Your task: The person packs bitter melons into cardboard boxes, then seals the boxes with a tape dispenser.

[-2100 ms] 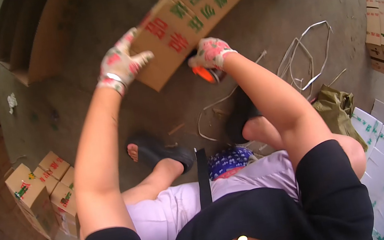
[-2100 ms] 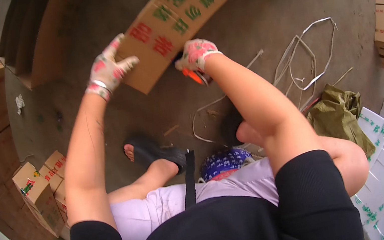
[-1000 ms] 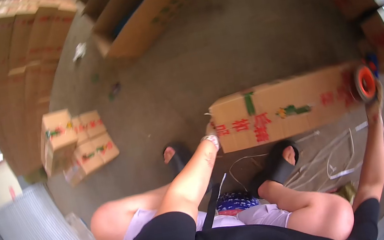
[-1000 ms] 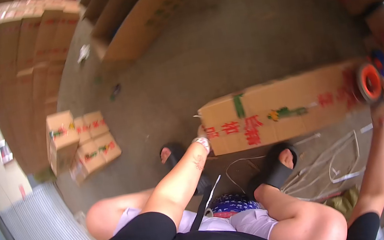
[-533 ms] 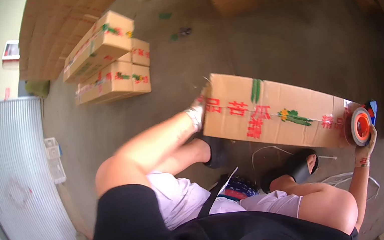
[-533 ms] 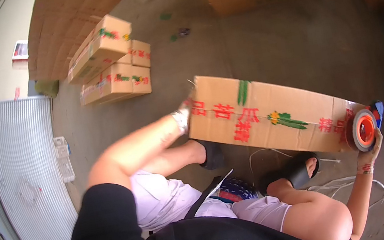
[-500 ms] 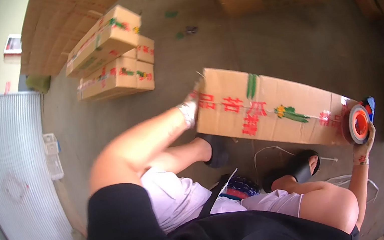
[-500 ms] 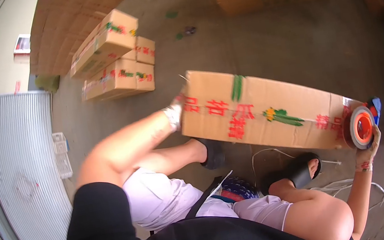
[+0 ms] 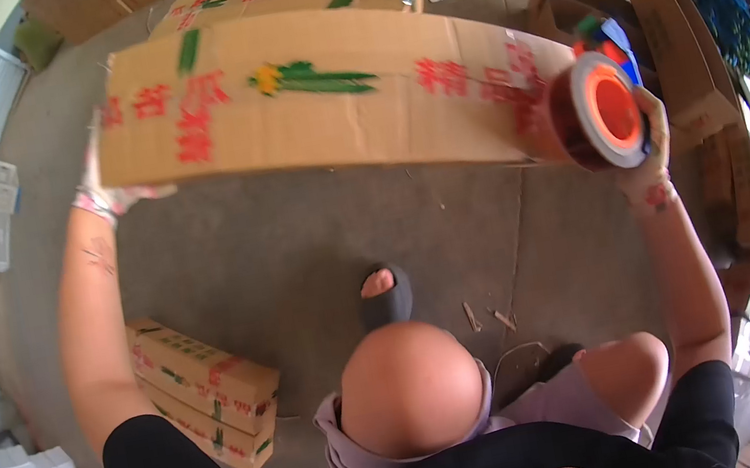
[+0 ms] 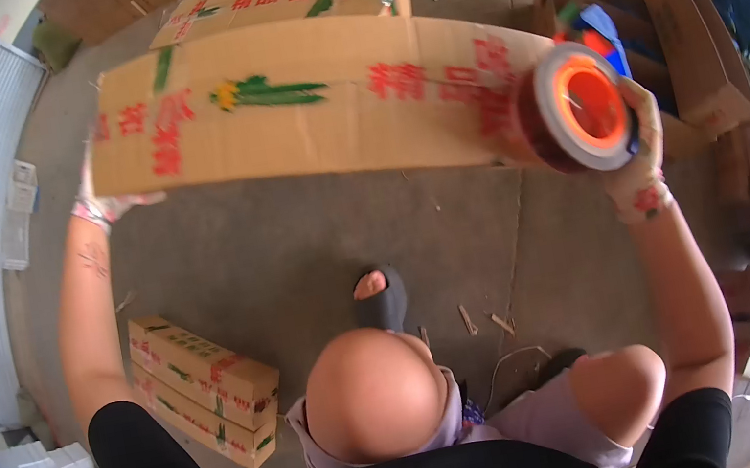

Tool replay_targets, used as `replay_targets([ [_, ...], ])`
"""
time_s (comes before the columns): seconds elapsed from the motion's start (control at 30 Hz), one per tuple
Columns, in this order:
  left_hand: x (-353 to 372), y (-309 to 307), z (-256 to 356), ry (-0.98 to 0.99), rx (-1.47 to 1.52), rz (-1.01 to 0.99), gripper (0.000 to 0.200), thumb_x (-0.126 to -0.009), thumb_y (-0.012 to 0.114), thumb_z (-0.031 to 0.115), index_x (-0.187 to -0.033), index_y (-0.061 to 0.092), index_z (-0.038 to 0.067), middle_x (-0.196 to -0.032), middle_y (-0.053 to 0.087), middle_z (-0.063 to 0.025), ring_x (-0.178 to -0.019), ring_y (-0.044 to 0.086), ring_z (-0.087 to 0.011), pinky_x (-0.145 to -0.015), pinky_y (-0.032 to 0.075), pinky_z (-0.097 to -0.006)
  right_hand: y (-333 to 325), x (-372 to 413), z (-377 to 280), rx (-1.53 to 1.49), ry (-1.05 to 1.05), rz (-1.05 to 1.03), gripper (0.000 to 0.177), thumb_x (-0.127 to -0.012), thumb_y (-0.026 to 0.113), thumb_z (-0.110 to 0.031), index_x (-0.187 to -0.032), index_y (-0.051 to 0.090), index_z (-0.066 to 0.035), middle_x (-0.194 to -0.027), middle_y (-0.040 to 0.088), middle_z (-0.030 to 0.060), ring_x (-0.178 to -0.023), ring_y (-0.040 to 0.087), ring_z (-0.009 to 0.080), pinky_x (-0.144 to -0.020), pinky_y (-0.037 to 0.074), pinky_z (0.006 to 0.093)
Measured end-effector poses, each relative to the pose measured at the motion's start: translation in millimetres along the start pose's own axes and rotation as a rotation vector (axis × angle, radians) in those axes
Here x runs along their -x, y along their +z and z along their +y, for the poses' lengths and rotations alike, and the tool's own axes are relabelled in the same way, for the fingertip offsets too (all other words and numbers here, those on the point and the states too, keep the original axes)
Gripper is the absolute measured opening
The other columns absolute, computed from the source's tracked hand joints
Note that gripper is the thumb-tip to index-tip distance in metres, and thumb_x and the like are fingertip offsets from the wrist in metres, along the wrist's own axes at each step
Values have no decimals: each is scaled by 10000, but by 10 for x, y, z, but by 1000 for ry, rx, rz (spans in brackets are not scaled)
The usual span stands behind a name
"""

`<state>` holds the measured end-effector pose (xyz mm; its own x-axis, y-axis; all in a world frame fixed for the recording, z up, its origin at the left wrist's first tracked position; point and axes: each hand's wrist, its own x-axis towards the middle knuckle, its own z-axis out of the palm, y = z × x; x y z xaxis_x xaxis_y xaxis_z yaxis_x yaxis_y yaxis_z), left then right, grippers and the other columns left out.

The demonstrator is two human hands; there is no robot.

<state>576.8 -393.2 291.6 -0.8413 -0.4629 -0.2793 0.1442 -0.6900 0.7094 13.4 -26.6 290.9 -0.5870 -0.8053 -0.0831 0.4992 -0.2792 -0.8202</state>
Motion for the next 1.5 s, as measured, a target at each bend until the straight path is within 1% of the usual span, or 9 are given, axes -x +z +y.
replay_targets([
  [0.07,205,-218,181,-86,159,-404,871,-911,337,764,-1514,356,135,-1557,373,-117,-1458,257,-389,-1117,165,-689,468,119,265,-22,40,-24,448,-949,547,-352,-1230,589,-4,-1232,647,124,-1123,631,265,-1028,492,399],
  [0.13,-345,-284,309,608,82,960,886,-884,406,774,-1552,290,204,-1594,308,-122,-1463,249,-398,-1124,209,-636,826,-706,911,-80,7,-109,454,-928,576,-359,-1216,592,-9,-1233,643,123,-1125,622,261,-1027,487,404],
  [0.27,-1171,-1651,224,628,-245,1006,1050,-797,558,778,-1587,145,223,-1635,155,-99,-1460,249,-309,-1093,299,-596,1307,-912,1856,-206,24,-53,405,-899,613,-360,-1159,616,-49,-1193,653,100,-1122,607,227,-1023,467,382],
  [0.37,-1513,-1457,152,755,-248,1416,876,-848,590,686,-1521,326,191,-1499,407,-77,-1280,479,-274,-1001,430,-523,1471,-886,1882,-277,39,62,529,-890,578,-415,-1297,552,-77,-1298,599,119,-1171,585,309,-1034,455,468],
  [0.63,-1775,-1047,-921,986,32,977,746,-924,522,651,-1443,417,125,-1435,469,-53,-1286,488,-260,-1034,460,-441,985,-2298,1434,-215,-150,-374,662,-825,646,-379,-1418,489,-128,-1386,550,104,-1360,429,384,-1166,268,592],
  [0.77,-2186,-665,-1416,999,318,748,785,-967,401,671,-1546,264,159,-1540,365,-59,-1404,371,-229,-1150,324,-421,1301,-3279,1649,-51,-367,179,678,-853,588,-459,-1412,510,-83,-1356,576,172,-1312,479,395,-1103,356,559],
  [0.83,-2275,-545,-1377,1107,407,791,670,-988,456,588,-1465,398,121,-1456,472,-54,-1327,462,-218,-1100,398,-401,980,-3686,1578,44,-372,51,671,-867,563,-444,-1413,502,-60,-1392,551,185,-1291,504,385,-1083,384,566],
  [0.97,-2507,-624,-1316,992,118,1035,910,-1008,323,619,-1556,-8,-27,-1641,41,-183,-1516,54,-279,-1220,63,-365,949,-3861,1661,48,-398,-5,625,-871,535,-438,-1402,522,-109,-1348,587,143,-1245,533,384,-1074,384,561],
  [1.5,-2641,-753,-933,1126,114,1074,833,-1016,305,605,-1548,165,-21,-1606,210,-184,-1470,233,-289,-1192,194,-366,1964,-3299,2236,-126,-342,-27,681,-831,588,-460,-1406,498,-107,-1418,527,133,-1321,452,353,-1126,301,560],
])
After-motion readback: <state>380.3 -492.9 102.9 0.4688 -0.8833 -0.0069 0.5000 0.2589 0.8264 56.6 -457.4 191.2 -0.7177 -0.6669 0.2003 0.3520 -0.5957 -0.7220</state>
